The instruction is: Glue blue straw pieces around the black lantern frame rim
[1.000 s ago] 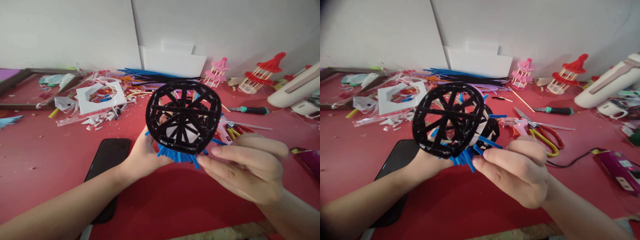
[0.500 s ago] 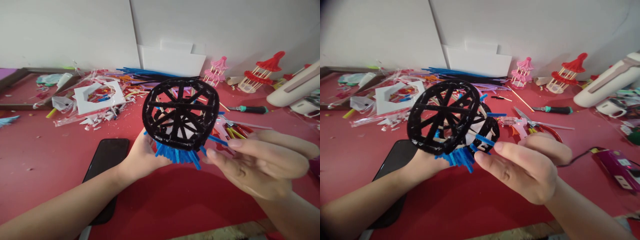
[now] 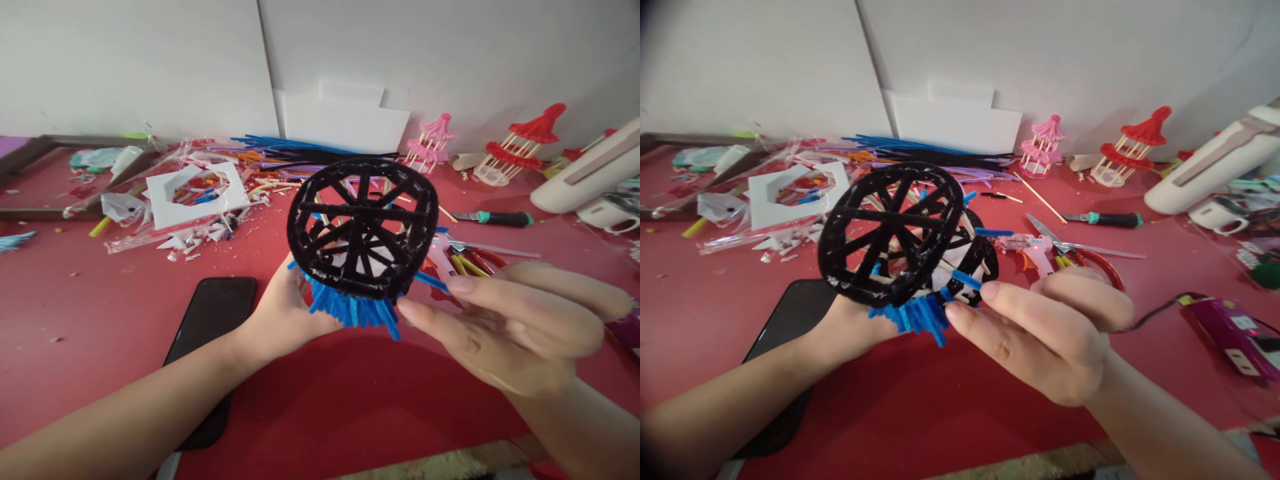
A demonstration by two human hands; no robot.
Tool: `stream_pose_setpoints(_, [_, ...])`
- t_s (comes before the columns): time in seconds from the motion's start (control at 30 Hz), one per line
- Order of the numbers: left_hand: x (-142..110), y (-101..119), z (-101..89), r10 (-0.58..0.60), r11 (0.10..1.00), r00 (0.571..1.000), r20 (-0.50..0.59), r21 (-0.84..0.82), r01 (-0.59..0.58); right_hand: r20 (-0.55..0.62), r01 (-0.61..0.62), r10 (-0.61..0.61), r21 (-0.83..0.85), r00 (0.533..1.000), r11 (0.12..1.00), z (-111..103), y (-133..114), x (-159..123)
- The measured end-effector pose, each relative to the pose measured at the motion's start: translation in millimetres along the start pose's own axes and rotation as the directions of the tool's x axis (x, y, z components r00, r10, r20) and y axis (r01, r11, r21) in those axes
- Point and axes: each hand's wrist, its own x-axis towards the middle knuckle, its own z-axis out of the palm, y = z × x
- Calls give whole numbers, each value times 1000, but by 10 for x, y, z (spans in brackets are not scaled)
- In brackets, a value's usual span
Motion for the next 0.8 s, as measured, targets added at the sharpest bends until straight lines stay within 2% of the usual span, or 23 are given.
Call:
stream_pose_setpoints(0.1, [-13, 22, 1, -42, 992, 995, 85, -115, 51, 9, 1, -1, -4, 1000, 1000, -23, 22, -30])
stream_pose_setpoints(0.2, [-30, -11, 20, -67, 983, 996, 59, -169, 76, 31, 1, -1, -13, 1000, 1000, -45, 80, -22])
stream_pose_setpoints(0.3, [-22, -75, 17, -91, 990, 994, -61, -115, 84, 87, -10, -3, 144, 996, 990, -33, 166, 6])
stream_pose_setpoints(0.37, [-2, -117, -2, -89, 994, 980, -180, -72, 77, 200, -12, -41, 258, 979, 966, 4, 220, 8])
stream_pose_setpoints(0.47, [30, -155, -25, -78, 995, 959, -271, -77, 59, 424, -36, -114, 330, 899, 943, 81, 274, -36])
stream_pose_setpoints(0.5, [38, -159, -28, -77, 994, 958, -275, -94, 53, 509, -60, -130, 340, 851, 939, 105, 285, -59])
stream_pose_setpoints(0.57, [49, -157, -27, -79, 990, 960, -269, -132, 45, 674, -130, -137, 331, 726, 935, 140, 297, -105])
stream_pose_setpoints(0.63, [55, -148, -23, -75, 983, 965, -251, -179, 30, 772, -176, -127, 297, 623, 939, 155, 299, -141])
stream_pose_setpoints(0.7, [59, -138, -21, -76, 971, 974, -215, -239, 23, 798, -193, -122, 286, 590, 939, 155, 290, -163])
stream_pose_setpoints(0.8, [60, -129, -22, -89, 943, 980, -177, -332, 25, 781, -200, -145, 327, 607, 923, 149, 259, -184])
